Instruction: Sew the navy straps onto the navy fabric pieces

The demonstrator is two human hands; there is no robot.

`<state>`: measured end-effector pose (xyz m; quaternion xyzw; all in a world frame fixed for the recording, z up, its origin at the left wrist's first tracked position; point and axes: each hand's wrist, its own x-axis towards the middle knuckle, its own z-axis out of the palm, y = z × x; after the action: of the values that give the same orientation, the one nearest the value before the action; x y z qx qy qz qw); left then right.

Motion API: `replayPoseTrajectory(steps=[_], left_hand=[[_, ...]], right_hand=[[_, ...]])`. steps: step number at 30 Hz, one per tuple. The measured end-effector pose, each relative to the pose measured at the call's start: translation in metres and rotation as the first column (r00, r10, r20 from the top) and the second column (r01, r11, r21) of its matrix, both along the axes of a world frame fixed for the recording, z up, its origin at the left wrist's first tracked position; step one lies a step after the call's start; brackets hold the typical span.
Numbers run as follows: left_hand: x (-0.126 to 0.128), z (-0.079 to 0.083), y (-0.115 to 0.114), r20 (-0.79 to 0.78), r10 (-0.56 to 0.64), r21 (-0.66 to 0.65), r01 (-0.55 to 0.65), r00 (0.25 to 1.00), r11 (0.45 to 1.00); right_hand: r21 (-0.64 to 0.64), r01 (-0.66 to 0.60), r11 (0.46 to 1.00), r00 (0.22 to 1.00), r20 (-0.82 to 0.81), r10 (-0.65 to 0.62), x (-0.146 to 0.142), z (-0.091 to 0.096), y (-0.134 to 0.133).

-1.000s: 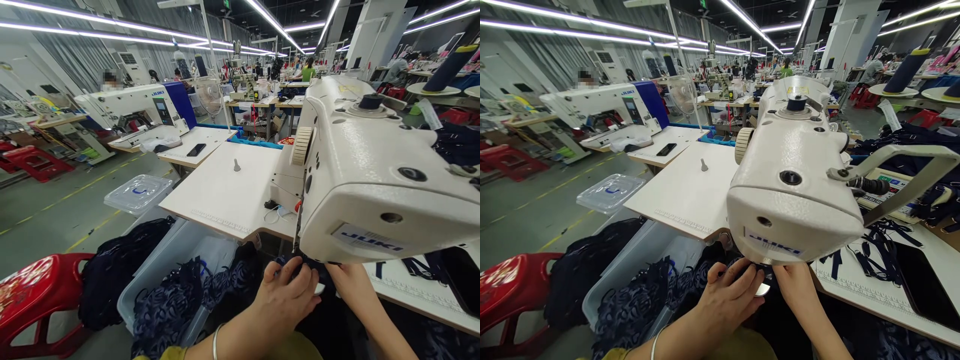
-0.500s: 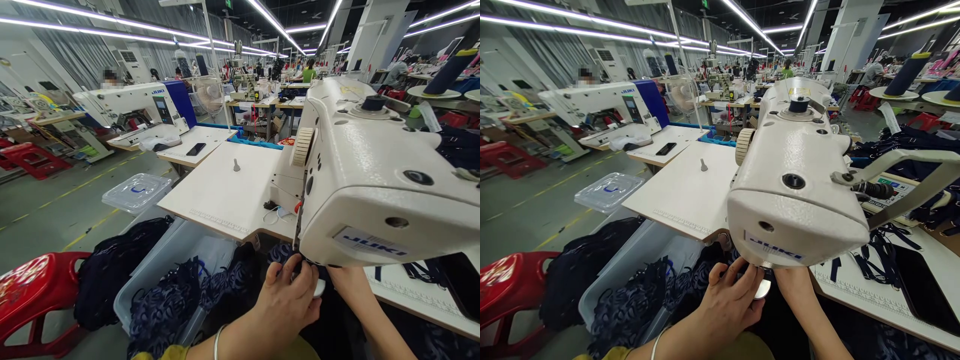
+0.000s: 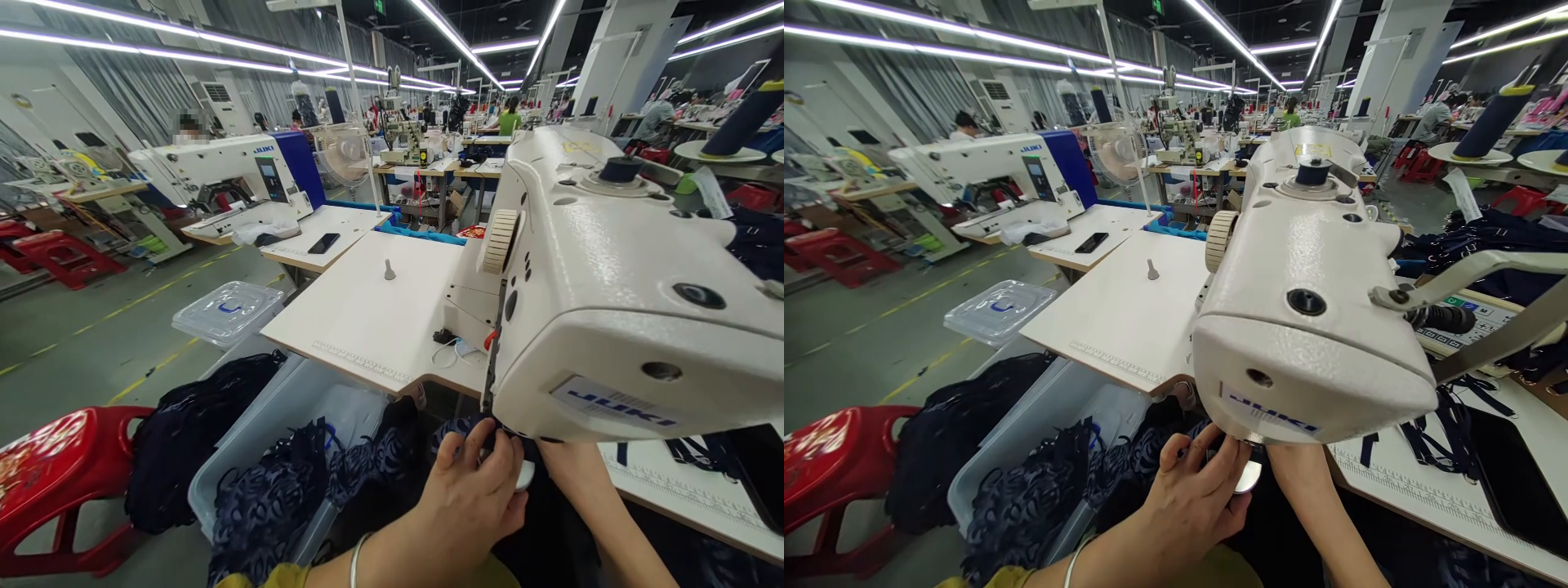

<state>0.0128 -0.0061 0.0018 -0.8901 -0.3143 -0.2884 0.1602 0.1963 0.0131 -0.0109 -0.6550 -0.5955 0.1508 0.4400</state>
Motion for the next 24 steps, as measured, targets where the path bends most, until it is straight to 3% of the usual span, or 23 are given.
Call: replayPoseTrajectory(steps=[9, 15, 24], left_hand=[[0.001, -0.01, 0.0, 0.043, 0.037, 0.01, -0.037, 0.998, 0.999], [0.0, -0.006, 0.0, 0.03, 0.059, 0.035, -0.06, 0.998, 0.998], [0.002, -0.006, -0.002, 0.032, 0.005, -0.009, -0.004, 0.999, 1.0]], right_hand=[[0.024, 0.024, 0.999, 1.0, 0.017, -0.024, 0.0, -0.001, 0.001], [0.016, 0.026, 1.0, 0.999, 0.036, -0.026, 0.0, -0.002, 0.003], [0.005, -0.017, 1.0, 1.0, 0.019, 0.017, 0.003, -0.007, -0.002]])
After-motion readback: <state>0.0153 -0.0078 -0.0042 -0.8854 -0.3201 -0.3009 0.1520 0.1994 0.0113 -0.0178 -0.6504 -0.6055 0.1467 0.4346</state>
